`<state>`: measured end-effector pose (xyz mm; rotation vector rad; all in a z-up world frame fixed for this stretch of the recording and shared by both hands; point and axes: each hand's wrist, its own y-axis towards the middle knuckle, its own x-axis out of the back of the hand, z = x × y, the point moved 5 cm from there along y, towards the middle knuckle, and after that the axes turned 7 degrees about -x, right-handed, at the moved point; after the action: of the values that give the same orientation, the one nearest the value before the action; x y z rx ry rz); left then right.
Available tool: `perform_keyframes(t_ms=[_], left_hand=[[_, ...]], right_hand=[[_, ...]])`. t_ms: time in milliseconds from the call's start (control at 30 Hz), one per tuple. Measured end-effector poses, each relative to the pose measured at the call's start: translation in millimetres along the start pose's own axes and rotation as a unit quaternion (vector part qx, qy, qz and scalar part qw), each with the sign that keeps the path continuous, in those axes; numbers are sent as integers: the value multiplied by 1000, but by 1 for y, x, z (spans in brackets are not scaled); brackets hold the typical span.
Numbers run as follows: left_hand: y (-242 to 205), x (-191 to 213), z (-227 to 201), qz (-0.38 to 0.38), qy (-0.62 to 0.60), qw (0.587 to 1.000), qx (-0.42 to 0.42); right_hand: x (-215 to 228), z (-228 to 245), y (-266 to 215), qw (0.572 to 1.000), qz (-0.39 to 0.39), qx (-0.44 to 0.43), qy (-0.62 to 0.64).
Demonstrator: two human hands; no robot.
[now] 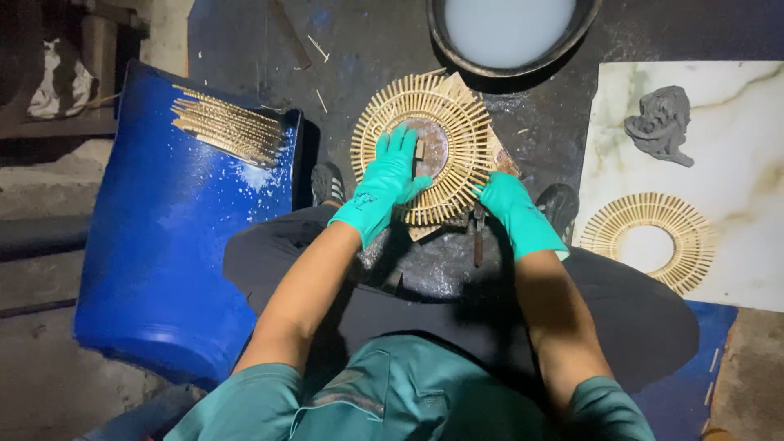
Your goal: Scraping and shaping the inner rim of a circular bamboo furniture component using a metal hand tool.
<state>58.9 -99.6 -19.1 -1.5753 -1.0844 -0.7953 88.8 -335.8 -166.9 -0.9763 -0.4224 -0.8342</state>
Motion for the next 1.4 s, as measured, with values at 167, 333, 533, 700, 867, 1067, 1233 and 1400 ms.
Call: perform_keyframes(t_ms=[167,333,533,700,867,1067,1233,1400], left_hand=[[-3,9,-12,31,-51,998,29],[5,-10,-17,37,-18,999,23],[1,-4,-26,46,-43,997,44],[-1,6,-30,51,-49,996,52],[-1,8,-34,49,-39,997,51],[-4,22,-42,73,-38,993,79],[-4,22,-43,94,-19,992,77],[6,15,-34,84,-19,994,61]], right_hand=[[-2,-26,-18,999,-25,24,30],[77,13,-96,938,-30,-117,326],[169,70,-188,779,-84,37,621],[176,112,-248,781,-107,48,614],[112,94,-234,788,-62,-67,608],[73,83,-212,777,-3,-142,613],[61,72,-203,750,27,-117,650],[79,79,-220,746,-9,-133,653]])
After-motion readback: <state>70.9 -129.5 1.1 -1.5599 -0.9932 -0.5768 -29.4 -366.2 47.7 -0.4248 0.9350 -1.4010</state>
